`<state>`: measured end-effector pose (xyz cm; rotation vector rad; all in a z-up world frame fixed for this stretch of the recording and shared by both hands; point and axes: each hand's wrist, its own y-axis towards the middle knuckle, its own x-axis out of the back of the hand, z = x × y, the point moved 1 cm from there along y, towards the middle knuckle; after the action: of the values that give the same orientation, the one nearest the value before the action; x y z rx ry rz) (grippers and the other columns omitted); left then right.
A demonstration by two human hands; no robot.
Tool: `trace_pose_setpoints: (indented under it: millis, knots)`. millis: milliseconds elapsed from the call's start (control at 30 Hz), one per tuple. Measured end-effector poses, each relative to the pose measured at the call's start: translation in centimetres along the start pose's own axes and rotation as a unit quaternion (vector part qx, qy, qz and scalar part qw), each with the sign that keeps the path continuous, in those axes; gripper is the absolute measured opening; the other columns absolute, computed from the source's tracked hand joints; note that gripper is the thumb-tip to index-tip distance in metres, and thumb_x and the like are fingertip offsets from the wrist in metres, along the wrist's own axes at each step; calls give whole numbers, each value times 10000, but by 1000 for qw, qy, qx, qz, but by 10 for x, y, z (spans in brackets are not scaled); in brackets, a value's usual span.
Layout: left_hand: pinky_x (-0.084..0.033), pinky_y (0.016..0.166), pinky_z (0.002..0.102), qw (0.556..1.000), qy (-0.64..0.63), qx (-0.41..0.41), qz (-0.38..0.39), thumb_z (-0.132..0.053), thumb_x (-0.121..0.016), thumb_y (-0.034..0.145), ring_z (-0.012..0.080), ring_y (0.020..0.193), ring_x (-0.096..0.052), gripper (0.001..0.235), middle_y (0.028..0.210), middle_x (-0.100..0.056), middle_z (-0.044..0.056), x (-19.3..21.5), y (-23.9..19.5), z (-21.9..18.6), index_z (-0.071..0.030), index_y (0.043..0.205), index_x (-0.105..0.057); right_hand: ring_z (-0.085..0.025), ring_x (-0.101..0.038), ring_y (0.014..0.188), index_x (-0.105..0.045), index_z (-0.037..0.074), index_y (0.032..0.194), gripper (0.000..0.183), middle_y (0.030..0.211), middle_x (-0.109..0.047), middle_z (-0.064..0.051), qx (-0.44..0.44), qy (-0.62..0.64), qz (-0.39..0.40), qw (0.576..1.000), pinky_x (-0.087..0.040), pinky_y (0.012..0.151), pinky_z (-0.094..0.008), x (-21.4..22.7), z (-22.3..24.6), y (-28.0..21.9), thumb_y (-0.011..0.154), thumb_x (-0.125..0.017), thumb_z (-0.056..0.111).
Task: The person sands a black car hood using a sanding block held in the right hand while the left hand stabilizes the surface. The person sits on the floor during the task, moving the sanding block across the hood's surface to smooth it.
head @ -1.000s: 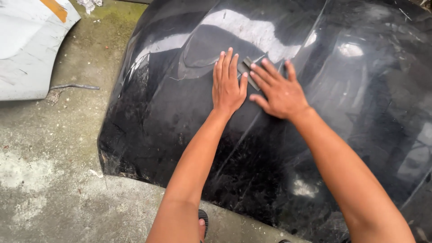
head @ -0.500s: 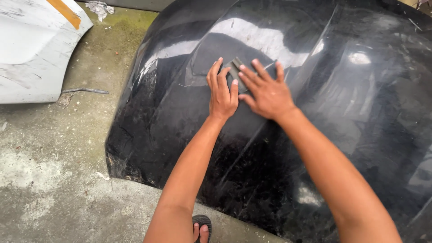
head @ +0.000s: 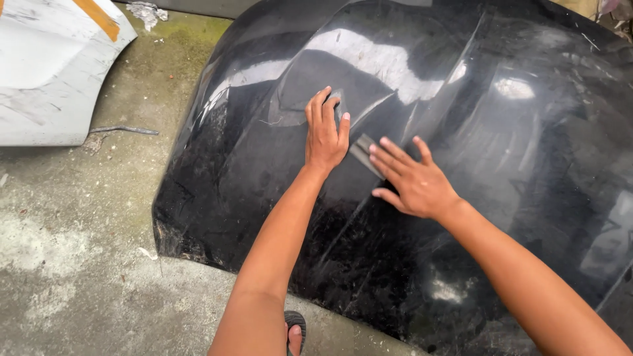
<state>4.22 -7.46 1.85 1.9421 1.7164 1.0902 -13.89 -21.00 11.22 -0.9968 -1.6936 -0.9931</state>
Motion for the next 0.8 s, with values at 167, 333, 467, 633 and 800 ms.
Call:
trace_pose_setpoints:
  millis: [167, 333, 467, 633, 800]
  knots:
    - [-348, 1160, 520, 1000, -18, -8, 14, -252, -464, 1078, 363, 1339, -426, 278, 1401, -442, 152, 9, -2, -2, -54, 1266, -514, -164, -385, 1532, -609, 230, 1429, 554, 1586, -541, 40, -15, -46, -18, 999, -99, 1231, -585, 1, -39, 17, 1050, -423, 588]
    - [-383, 1101, 547, 998, -13, 20, 64, -323, -402, 1083, 383, 1312, -453, 380, 1428, -456, 182, 33, -5, -16, -8, 1248, -536, -292, -329, 1543, -646, 82, 1485, 609, 1584, -558, -25, -191, -84, -68, 976, -186, 1100, -743, -32, -79, 88, 1112, -461, 527]
    - [-380, 1114, 522, 997, -21, 38, 64, -269, -402, 1070, 380, 1312, -462, 348, 1434, -471, 195, 48, -10, -13, 0, 1245, -538, -292, -169, 1543, -383, 74, 1575, 706, 1663, -318, -76, -306, 67, 39, 949, -108, 1137, -737, -41, -32, 128, 1051, -338, 545]
    - [-382, 1111, 499, 1000, 5, 0, -19, -226, -414, 1093, 342, 1255, -495, 254, 1365, -484, 148, 52, -10, 16, -64, 1256, -522, -249, -394, 1505, -612, 102, 1434, 584, 1554, -550, -74, -95, 14, -87, 992, -166, 1171, -683, -44, 17, 110, 1068, -459, 532]
    - [-310, 1184, 535, 1000, 22, -9, 10, -227, -423, 1082, 357, 1314, -466, 245, 1394, -464, 143, 47, -16, 16, -67, 1239, -523, -330, -378, 1535, -664, 96, 1485, 492, 1520, -639, -123, -167, -66, -99, 979, -143, 1125, -718, -50, -92, 92, 1122, -579, 418]
